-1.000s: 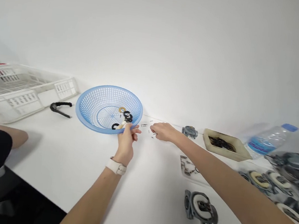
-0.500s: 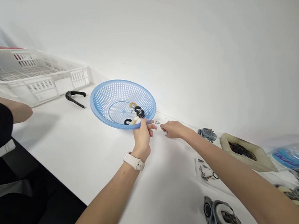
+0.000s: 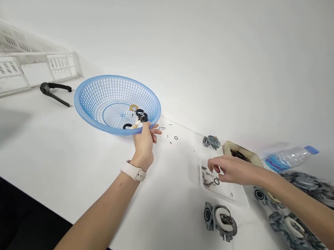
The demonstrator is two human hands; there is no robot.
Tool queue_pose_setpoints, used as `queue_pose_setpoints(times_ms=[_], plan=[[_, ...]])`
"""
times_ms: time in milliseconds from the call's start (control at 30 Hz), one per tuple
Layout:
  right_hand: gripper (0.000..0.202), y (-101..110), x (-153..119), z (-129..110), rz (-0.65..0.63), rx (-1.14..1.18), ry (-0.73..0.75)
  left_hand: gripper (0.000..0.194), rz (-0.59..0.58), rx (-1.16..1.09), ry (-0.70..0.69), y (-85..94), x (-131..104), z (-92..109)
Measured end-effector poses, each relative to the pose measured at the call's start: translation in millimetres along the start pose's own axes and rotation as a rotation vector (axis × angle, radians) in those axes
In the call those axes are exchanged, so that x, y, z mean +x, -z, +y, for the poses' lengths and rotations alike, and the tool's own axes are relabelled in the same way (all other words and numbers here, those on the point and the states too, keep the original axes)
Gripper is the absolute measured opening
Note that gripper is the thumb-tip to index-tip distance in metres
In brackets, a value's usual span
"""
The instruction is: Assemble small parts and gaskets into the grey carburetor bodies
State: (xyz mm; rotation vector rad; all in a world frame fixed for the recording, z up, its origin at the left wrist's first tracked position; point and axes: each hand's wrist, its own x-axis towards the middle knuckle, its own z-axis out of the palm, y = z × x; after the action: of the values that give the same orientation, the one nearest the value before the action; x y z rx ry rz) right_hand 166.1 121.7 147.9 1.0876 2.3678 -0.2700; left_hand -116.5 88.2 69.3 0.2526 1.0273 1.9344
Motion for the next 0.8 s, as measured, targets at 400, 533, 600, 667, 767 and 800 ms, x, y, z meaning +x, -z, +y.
queue_pose_setpoints(times_ms=[400, 533, 600, 667, 767, 800], plan=[[0.027, 56.2, 148.3, -39.3, 0.252, -0.103, 0.036, 0.012, 0.063, -0.017, -0.101, -2.3, 4.1, 0.4], [0.031, 71.6, 206.6, -56.2, 0.221, -0.132, -0.005, 0.016, 0.109, -0.041, -0.135, -2.9, 6.0, 3.4], [0.032, 75.0, 226.1, -61.2, 0.19, -0.132, -0.022, 0.019, 0.122, -0.05, -0.144, -3.2, 6.7, 4.4], [0.032, 76.1, 239.5, -63.7, 0.166, -0.134, -0.029, 0.022, 0.13, -0.057, -0.144, -3.7, 6.9, 5.1], [0.032, 74.8, 251.5, -63.9, 0.138, -0.14, -0.027, 0.026, 0.13, -0.065, -0.13, -4.2, 5.7, 5.9], [0.032, 74.1, 254.1, -63.5, 0.13, -0.141, -0.023, 0.027, 0.127, -0.067, -0.122, -4.3, 5.2, 6.2]])
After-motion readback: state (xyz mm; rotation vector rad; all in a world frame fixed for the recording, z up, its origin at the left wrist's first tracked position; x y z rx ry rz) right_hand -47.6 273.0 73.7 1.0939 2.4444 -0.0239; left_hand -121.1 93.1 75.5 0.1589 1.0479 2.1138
